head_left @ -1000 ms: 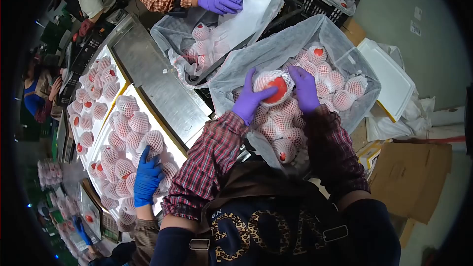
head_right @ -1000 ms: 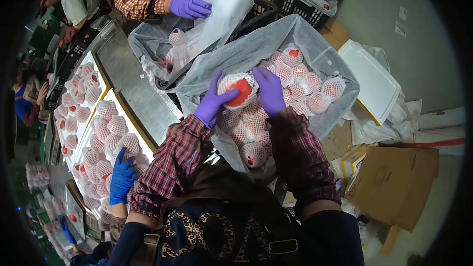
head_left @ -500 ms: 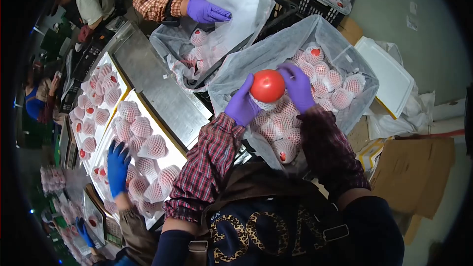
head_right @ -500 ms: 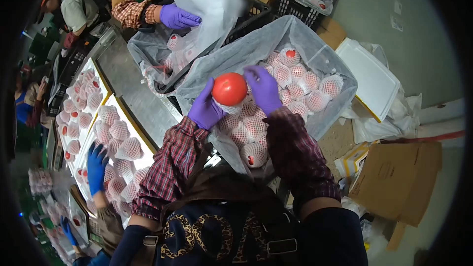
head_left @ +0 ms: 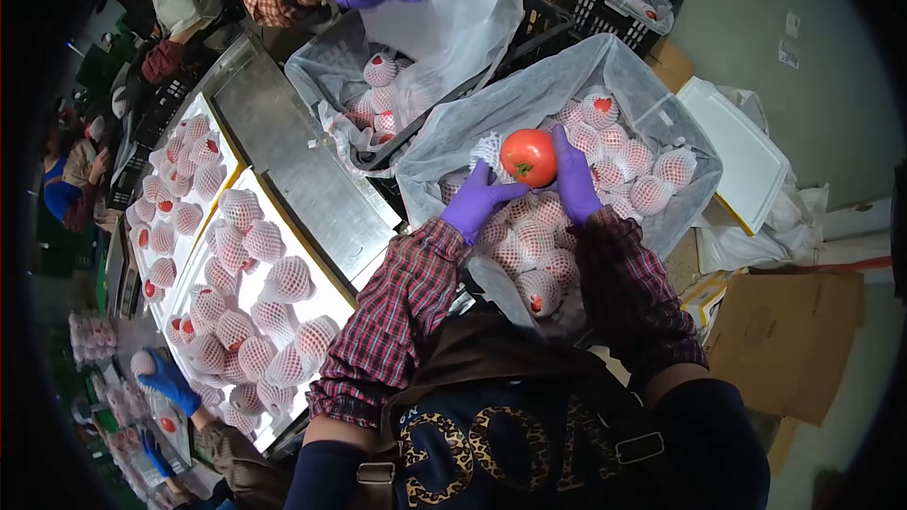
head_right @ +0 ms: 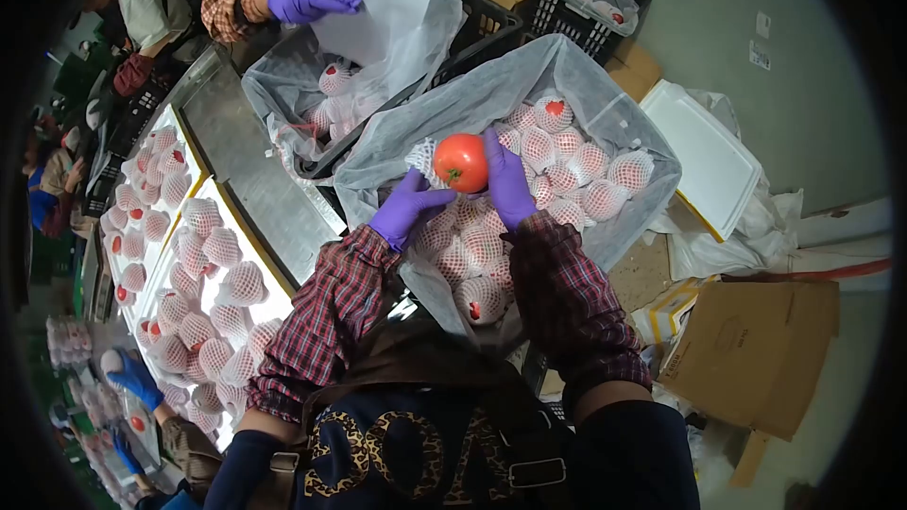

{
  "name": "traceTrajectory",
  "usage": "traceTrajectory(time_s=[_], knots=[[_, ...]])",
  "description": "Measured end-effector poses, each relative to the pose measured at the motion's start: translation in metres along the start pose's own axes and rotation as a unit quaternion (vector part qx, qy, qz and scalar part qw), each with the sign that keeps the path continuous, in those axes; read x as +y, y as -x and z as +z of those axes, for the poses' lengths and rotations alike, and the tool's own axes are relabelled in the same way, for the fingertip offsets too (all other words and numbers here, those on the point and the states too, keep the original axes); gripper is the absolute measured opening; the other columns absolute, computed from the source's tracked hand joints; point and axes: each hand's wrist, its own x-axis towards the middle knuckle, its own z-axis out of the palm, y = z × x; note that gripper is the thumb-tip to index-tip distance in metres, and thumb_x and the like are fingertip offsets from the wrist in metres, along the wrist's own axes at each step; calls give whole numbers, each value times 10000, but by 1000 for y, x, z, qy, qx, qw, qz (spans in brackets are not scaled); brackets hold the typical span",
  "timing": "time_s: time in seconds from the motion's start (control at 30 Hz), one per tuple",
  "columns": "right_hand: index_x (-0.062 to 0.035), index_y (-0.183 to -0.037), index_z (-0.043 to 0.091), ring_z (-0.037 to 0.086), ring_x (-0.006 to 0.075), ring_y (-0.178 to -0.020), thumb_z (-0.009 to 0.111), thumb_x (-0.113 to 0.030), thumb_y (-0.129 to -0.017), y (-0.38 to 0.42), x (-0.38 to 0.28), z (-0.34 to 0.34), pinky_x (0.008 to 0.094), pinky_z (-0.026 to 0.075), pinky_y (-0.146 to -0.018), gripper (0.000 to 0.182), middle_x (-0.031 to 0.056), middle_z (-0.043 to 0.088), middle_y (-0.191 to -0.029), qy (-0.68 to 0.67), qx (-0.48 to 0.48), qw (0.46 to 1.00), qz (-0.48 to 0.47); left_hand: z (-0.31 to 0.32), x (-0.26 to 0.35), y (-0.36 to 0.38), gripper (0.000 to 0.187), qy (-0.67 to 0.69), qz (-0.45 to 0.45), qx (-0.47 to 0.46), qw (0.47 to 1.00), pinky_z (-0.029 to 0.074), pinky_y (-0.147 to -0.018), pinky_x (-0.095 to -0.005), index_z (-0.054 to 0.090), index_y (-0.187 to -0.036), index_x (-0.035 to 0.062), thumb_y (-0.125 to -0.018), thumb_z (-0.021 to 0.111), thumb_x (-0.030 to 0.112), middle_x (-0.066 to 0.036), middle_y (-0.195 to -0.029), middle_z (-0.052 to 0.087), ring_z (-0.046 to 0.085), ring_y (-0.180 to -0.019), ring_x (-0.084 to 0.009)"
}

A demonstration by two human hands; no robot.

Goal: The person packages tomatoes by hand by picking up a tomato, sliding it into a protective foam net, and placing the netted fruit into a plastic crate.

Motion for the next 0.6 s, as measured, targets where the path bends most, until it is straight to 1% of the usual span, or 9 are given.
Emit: traceTrajectory(time_s=[0.03, 0.07, 0.17, 0.27, 0.37, 0.47, 0.57, 0.6], knots=[[10, -1094, 534, 592, 148, -791, 395, -425, -914, 0, 2, 1, 241, 492, -646, 490, 109, 604, -931, 28, -9, 999, -27, 4, 6, 5, 588, 24, -4, -26, 999, 455, -713, -255, 352, -1219, 26, -736, 683, 83, -76, -1049, 515, 549, -881, -141], [17, -1082, 547, 592, 148, -798, 383, -414, -923, 1, 4, 3, 241, 490, -655, 488, 112, 612, -919, 54, -18, 997, -54, 2, 5, 4, 656, 32, -33, -11, 999, 435, -727, -236, 329, -1246, 38, -724, 715, 136, -68, -1065, 509, 534, -906, -126], [17, -1068, 571, 592, 147, -825, 363, -370, -940, 2, 9, 9, 250, 483, -699, 458, 115, 619, -946, 112, -22, 978, -172, 2, 7, 5, 649, 40, -33, 8, 999, 435, -728, -235, 328, -1260, 37, -744, 701, 163, -68, -1104, 495, 535, -922, -128], [10, -1088, 567, 589, 145, -833, 364, -324, -947, 10, 3, 11, 262, 473, -734, 416, 105, 626, -948, 183, -19, 960, -212, 4, 16, 11, 634, 57, -31, -8, 998, 467, -758, -272, 327, -1271, 46, -769, 676, 214, -82, -1144, 488, 539, -986, -151], [-10, -1071, 589, 592, 138, -817, 408, -289, -936, 13, 1, 9, 269, 472, -740, 358, 93, 632, -942, 170, -18, 965, -200, 3, 12, 9, 569, 123, 7, -54, 991, 494, -805, -319, 361, -1251, 47, -797, 637, 251, -97, -1165, 491, 541, -1029, -188], [-12, -1050, 605, 595, 132, -803, 455, -261, -920, 10, 2, 8, 267, 473, -729, 318, 87, 636, -933, 171, -1, 960, -224, -6, 12, 8, 520, 171, -39, -78, 981, 502, -834, -342, 387, -1233, 43, -820, 605, 270, -113, -1181, 487, 544, -1042, -214], [-4, -1004, 625, 596, 127, -818, 486, -237, -905, 8, 2, 6, 266, 470, -747, 288, 72, 642, -901, 165, 8, 966, -201, -8, 16, 11, 487, 217, -66, -101, 969, 501, -833, -340, 405, -1221, 31, -841, 578, 282, -115, -1163, 503, 548, -1040, -222], [-3, -1033, 608, 590, 134, -843, 491, -233, -902, 6, 3, 5, 269, 465, -763, 289, 80, 634, -928, 163, 11, 966, -202, -6, 16, 11, 482, 220, -36, -92, 970, 506, -808, -329, 411, -1219, 40, -842, 577, 289, -106, -1147, 515, 558, -1012, -206]])
